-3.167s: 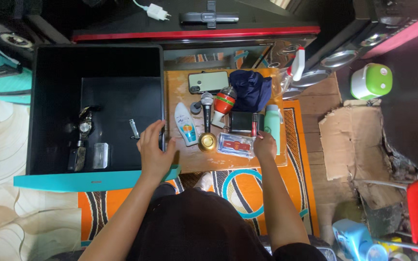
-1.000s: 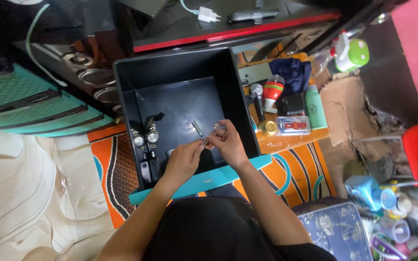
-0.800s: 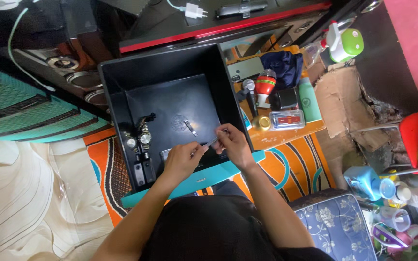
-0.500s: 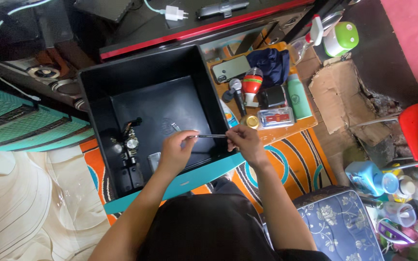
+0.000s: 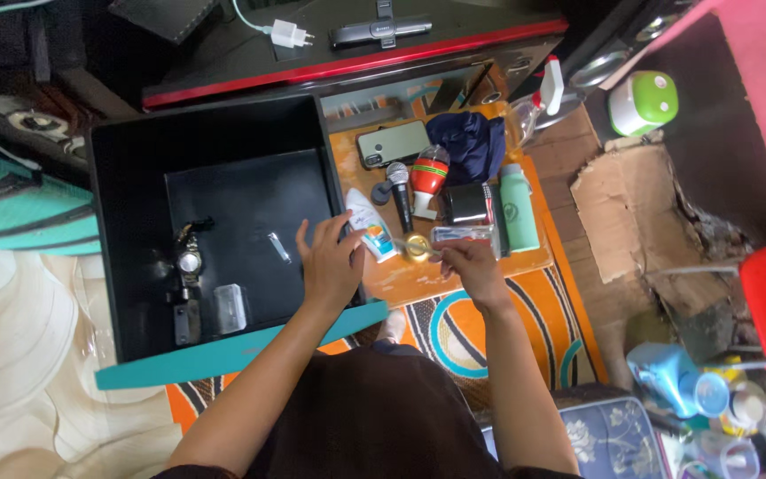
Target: The person removes various items from a drawer, including a phone case, a phone, a water bottle, and other small objects, placing them on the surface beside the drawer. The person then sprays the inside of the drawer with a cleaning solution and wipes it with a cloth.
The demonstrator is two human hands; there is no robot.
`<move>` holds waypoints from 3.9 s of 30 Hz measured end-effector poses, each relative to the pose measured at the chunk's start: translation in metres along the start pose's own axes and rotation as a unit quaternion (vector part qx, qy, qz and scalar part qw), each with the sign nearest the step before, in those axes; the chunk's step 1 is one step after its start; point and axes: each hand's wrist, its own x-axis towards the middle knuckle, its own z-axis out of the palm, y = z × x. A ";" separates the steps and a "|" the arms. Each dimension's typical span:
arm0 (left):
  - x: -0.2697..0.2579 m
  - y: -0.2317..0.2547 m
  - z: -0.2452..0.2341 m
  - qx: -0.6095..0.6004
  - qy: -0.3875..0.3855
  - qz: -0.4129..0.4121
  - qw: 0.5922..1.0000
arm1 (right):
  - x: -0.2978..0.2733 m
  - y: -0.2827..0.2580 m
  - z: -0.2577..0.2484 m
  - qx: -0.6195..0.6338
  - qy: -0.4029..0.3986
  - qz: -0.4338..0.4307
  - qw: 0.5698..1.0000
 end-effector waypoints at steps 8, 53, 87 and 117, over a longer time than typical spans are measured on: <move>-0.006 0.009 0.010 0.049 0.052 -0.090 0.993 | 0.077 0.042 -0.007 -0.167 0.059 -0.011 0.984; -0.055 -0.229 -0.180 0.217 0.011 -0.184 0.959 | 0.174 0.130 0.323 -0.582 -0.089 0.045 0.807; -0.028 -0.101 -0.083 -0.600 -0.080 -0.321 0.728 | -0.061 -0.081 0.256 -0.461 0.025 -0.370 0.807; -0.012 0.028 -0.037 -0.376 0.018 -0.312 0.872 | -0.016 -0.094 0.108 -0.234 -0.160 -0.362 0.888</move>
